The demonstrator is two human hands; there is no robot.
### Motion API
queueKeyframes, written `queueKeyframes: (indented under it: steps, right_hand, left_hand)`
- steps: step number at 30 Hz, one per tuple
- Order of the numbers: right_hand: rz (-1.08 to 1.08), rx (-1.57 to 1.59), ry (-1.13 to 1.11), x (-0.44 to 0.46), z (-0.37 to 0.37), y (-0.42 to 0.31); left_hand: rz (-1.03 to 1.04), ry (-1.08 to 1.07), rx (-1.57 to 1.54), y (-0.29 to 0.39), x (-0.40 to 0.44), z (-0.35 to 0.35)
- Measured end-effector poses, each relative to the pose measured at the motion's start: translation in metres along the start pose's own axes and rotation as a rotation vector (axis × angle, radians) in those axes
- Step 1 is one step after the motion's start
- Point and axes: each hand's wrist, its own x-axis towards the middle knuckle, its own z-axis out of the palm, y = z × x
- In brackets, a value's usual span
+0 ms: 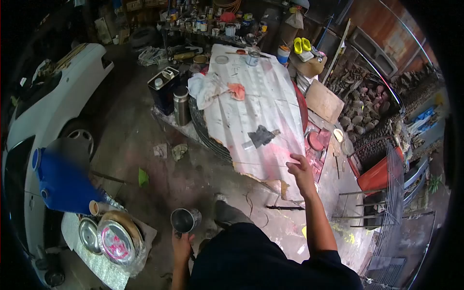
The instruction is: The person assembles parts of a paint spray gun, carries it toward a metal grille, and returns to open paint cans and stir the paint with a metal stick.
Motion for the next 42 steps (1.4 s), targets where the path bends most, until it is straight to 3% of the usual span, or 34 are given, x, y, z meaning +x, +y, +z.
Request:
queueKeyframes:
  steps: [3,4,7,11,15,17,18,20,21,24,26,28,31,34,37,39,42]
  right_hand:
    - [-0.335,-0.299,0.019,0.053,0.033,0.008]
    - [-0.432,-0.525,0.024,0.075,0.042,0.008]
    - [-0.521,-0.811,0.09,0.128,0.072,0.016]
    - [-0.257,-0.976,0.196,0.143,0.103,-0.003]
    - [-0.2,-1.012,0.168,0.157,0.103,-0.002]
    - [-0.228,-0.867,0.192,0.173,0.088,-0.02]
    - [-0.253,-0.782,0.227,0.179,0.084,-0.032]
    - [-0.274,-0.603,0.268,0.191,0.076,-0.072]
    - [-0.267,-0.775,0.337,0.202,0.07,-0.078]
    - [-0.214,-0.786,0.374,0.229,0.061,-0.098]
    - [-0.262,-0.701,0.438,0.24,0.058,-0.084]
    - [-0.364,-0.824,0.429,0.238,0.055,-0.064]
    - [-0.365,-1.058,-0.069,0.21,0.051,-0.03]
    - [-0.52,-1.171,-0.115,0.188,0.055,-0.006]
    - [-0.407,-1.06,-0.308,0.19,0.049,-0.008]
    - [-0.327,-1.13,-0.415,0.2,0.046,-0.007]
    - [-0.475,-1.112,-0.299,0.205,0.047,-0.007]
  left_hand:
    - [-0.086,-0.022,-0.042,0.013,0.029,-0.014]
    - [-0.084,-0.014,-0.041,0.018,0.039,-0.016]
    - [-0.072,0.027,-0.017,0.032,0.076,-0.021]
    - [-0.077,-0.011,0.014,0.069,0.12,-0.026]
    - [-0.066,0.048,-0.008,0.079,0.171,-0.034]
    - [-0.068,0.083,-0.119,0.096,0.182,-0.028]
    - [-0.122,0.158,0.024,0.107,0.19,-0.028]
    - [-0.104,0.12,-0.024,0.135,0.197,-0.01]
    - [-0.088,0.104,-0.055,0.142,0.2,-0.004]
    - [-0.059,0.115,0.079,0.151,0.219,-0.005]
    - [-0.028,0.102,0.131,0.157,0.228,-0.006]
    - [-0.037,0.099,0.151,0.157,0.239,-0.009]
    - [-0.024,0.092,0.152,0.162,0.254,-0.011]
    - [-0.006,0.075,0.174,0.174,0.263,-0.007]
    - [0.176,-0.036,0.303,0.199,0.257,0.006]
    - [0.326,0.011,0.55,0.199,0.269,0.007]
    - [0.282,0.073,0.572,0.227,0.27,0.028]
